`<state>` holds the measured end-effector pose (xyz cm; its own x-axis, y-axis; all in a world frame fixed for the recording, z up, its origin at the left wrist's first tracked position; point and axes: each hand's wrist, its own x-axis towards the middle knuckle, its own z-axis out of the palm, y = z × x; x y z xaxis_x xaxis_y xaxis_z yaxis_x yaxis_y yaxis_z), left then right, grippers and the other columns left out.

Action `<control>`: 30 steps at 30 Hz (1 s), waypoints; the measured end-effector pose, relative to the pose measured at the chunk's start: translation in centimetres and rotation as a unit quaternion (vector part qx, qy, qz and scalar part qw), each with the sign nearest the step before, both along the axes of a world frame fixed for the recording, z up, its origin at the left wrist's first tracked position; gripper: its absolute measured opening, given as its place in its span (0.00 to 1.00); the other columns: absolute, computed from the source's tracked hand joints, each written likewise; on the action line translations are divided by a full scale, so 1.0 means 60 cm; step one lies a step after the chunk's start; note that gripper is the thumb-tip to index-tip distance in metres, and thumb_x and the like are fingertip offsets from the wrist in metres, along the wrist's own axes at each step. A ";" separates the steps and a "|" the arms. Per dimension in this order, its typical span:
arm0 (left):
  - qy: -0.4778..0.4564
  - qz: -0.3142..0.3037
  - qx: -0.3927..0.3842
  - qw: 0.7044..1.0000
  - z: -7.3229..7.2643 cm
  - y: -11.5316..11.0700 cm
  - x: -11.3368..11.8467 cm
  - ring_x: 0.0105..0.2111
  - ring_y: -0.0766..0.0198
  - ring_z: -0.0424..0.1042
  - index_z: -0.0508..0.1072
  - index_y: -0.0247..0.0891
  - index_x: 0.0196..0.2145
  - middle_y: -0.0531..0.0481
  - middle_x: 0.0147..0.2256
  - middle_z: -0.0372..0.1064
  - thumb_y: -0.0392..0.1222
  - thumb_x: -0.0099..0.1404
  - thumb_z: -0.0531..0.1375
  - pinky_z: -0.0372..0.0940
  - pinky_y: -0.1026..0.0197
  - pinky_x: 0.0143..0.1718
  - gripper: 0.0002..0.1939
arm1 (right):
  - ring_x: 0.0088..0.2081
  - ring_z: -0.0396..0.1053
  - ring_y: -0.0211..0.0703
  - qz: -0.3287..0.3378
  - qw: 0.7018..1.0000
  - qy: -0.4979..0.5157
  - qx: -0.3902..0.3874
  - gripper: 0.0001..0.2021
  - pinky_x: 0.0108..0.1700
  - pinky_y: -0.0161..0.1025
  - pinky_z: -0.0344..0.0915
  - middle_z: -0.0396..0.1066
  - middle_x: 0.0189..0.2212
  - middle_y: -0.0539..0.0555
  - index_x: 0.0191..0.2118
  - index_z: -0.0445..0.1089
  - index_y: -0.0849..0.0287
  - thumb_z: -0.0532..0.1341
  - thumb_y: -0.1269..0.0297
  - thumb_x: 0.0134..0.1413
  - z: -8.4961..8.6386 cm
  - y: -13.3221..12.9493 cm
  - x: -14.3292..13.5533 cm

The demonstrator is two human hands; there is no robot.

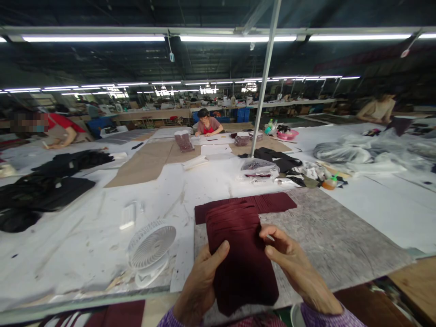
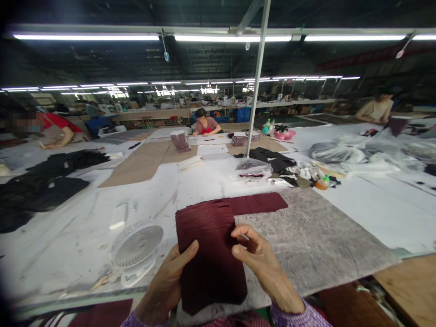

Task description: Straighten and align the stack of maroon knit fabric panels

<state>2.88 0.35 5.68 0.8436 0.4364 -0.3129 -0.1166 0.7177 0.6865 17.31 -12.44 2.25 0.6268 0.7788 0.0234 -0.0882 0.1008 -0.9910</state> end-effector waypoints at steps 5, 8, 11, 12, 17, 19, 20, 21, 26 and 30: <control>-0.007 0.001 -0.006 1.000 0.003 -0.002 -0.002 0.44 0.50 0.75 0.75 0.33 0.44 0.40 0.38 0.78 0.40 0.58 0.62 0.65 0.49 0.52 0.16 | 0.43 0.64 0.44 -0.009 0.999 0.041 0.008 0.20 0.43 0.38 0.64 0.68 0.45 0.50 0.44 0.70 0.45 0.69 0.51 0.44 0.006 -0.003 -0.003; -0.006 0.002 -0.001 1.000 0.006 -0.003 -0.003 0.43 0.49 0.75 0.76 0.32 0.44 0.39 0.38 0.78 0.41 0.58 0.63 0.66 0.48 0.52 0.16 | 0.41 0.66 0.41 -0.003 0.999 0.039 0.002 0.18 0.41 0.35 0.65 0.71 0.40 0.49 0.42 0.71 0.47 0.70 0.54 0.44 0.010 -0.004 -0.002; -0.005 0.007 0.004 1.000 0.010 -0.003 -0.002 0.43 0.49 0.75 0.76 0.33 0.44 0.38 0.39 0.78 0.41 0.58 0.63 0.65 0.48 0.52 0.16 | 0.40 0.69 0.42 0.000 0.999 0.042 -0.003 0.16 0.40 0.36 0.67 0.73 0.40 0.50 0.42 0.72 0.48 0.69 0.55 0.46 0.014 -0.004 -0.004; -0.004 0.008 0.003 1.000 0.011 -0.003 -0.001 0.43 0.49 0.75 0.76 0.33 0.43 0.38 0.39 0.78 0.41 0.58 0.63 0.65 0.48 0.52 0.16 | 0.41 0.69 0.43 -0.006 0.999 0.036 0.002 0.15 0.42 0.37 0.68 0.72 0.43 0.51 0.42 0.72 0.48 0.68 0.55 0.47 0.015 -0.005 -0.005; 0.008 0.026 0.004 1.000 0.008 -0.002 0.004 0.44 0.51 0.75 0.76 0.33 0.44 0.40 0.42 0.77 0.40 0.58 0.63 0.65 0.50 0.53 0.16 | 0.56 0.62 0.51 -0.031 0.996 -0.080 0.005 0.13 0.50 0.41 0.67 0.62 0.57 0.52 0.45 0.75 0.45 0.65 0.56 0.52 0.005 -0.014 -0.004; 0.009 0.028 0.009 1.000 0.004 -0.001 0.006 0.45 0.51 0.74 0.75 0.34 0.45 0.40 0.43 0.76 0.41 0.58 0.63 0.65 0.51 0.53 0.17 | 0.59 0.59 0.51 -0.027 0.991 -0.130 -0.001 0.14 0.51 0.42 0.67 0.58 0.61 0.51 0.49 0.72 0.42 0.62 0.58 0.56 -0.003 -0.017 -0.001; 0.008 0.026 0.010 1.000 0.003 0.000 0.007 0.45 0.52 0.74 0.75 0.34 0.46 0.41 0.44 0.76 0.41 0.58 0.63 0.65 0.52 0.53 0.17 | 0.60 0.58 0.51 -0.031 0.987 -0.155 -0.002 0.15 0.53 0.43 0.66 0.56 0.62 0.50 0.50 0.71 0.40 0.61 0.59 0.57 -0.007 -0.018 0.001; 0.007 0.026 0.010 1.000 0.002 0.000 0.008 0.45 0.52 0.74 0.74 0.34 0.46 0.41 0.44 0.76 0.41 0.58 0.63 0.64 0.53 0.53 0.18 | 0.61 0.56 0.51 -0.037 0.983 -0.180 -0.003 0.15 0.55 0.45 0.64 0.54 0.63 0.49 0.51 0.70 0.39 0.60 0.60 0.58 -0.011 -0.019 0.003; 0.008 0.039 0.003 0.999 0.006 0.003 0.009 0.45 0.52 0.74 0.75 0.33 0.45 0.41 0.45 0.76 0.40 0.57 0.63 0.65 0.53 0.53 0.17 | 0.64 0.50 0.50 -0.056 0.969 -0.242 0.008 0.16 0.63 0.52 0.50 0.52 0.64 0.48 0.52 0.68 0.38 0.59 0.61 0.60 -0.019 -0.019 0.005; 0.007 0.028 0.002 1.000 0.003 0.006 0.006 0.45 0.54 0.74 0.75 0.34 0.45 0.42 0.45 0.76 0.40 0.59 0.62 0.65 0.54 0.53 0.16 | 0.64 0.49 0.49 -0.062 0.970 -0.236 0.017 0.14 0.64 0.49 0.50 0.51 0.65 0.48 0.51 0.70 0.40 0.58 0.61 0.60 -0.021 -0.016 0.000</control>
